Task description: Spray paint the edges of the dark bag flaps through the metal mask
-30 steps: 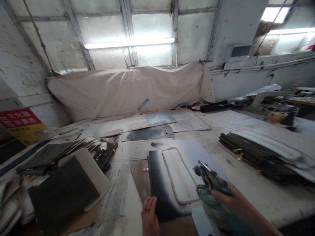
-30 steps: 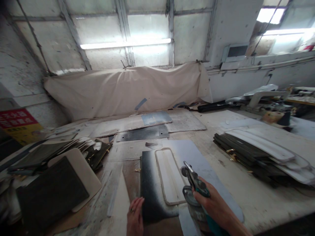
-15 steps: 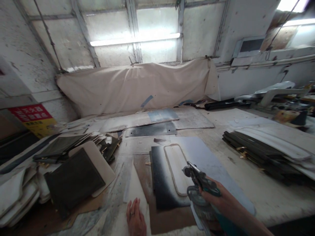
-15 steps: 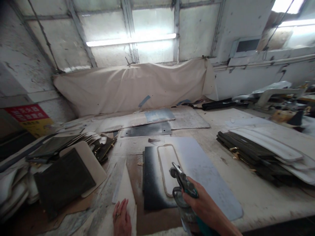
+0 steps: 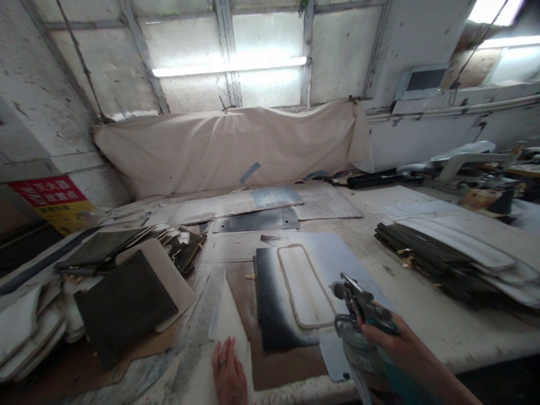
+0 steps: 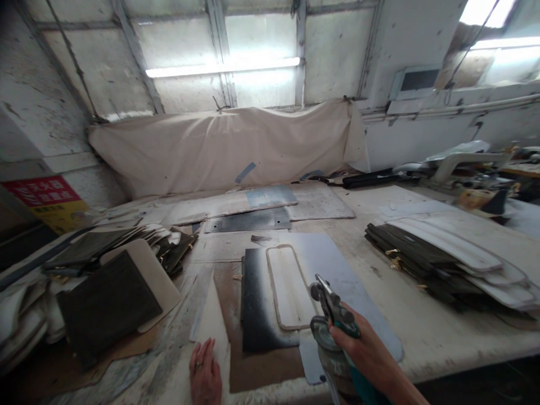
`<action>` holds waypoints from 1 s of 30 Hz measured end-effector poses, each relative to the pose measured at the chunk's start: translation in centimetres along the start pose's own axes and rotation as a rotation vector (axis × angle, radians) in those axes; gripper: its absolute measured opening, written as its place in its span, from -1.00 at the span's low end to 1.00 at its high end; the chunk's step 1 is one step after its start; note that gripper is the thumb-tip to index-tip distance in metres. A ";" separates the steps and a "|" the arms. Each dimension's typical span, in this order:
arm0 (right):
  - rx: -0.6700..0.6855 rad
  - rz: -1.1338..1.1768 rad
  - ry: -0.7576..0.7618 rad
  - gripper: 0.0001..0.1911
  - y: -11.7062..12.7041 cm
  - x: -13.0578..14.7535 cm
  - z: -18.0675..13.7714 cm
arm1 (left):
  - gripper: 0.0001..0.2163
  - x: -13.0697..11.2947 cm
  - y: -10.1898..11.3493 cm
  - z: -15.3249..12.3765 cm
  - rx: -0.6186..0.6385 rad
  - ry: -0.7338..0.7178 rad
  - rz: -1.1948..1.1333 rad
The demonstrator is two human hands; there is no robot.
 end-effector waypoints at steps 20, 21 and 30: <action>0.003 0.063 0.073 -0.90 -4.1 3.0 -3.3 | -0.66 -0.8 1.4 -0.5 -0.074 0.025 -0.018; 0.008 0.049 0.078 -0.89 -4.1 2.7 -3.3 | -0.66 -0.6 1.3 -0.5 -0.072 0.032 -0.039; -0.083 0.023 0.025 -0.87 -3.2 -1.5 -4.2 | -0.65 -0.2 1.3 -0.5 -0.055 0.053 -0.121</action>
Point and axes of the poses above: each hand's wrist, its own z-axis towards the middle knuckle, its own y-axis out of the back of the hand, x = y × z, the point moved 8 cm from there along z, towards the middle knuckle, and after that the axes turned 13 degrees about x, right-handed, at the moved point
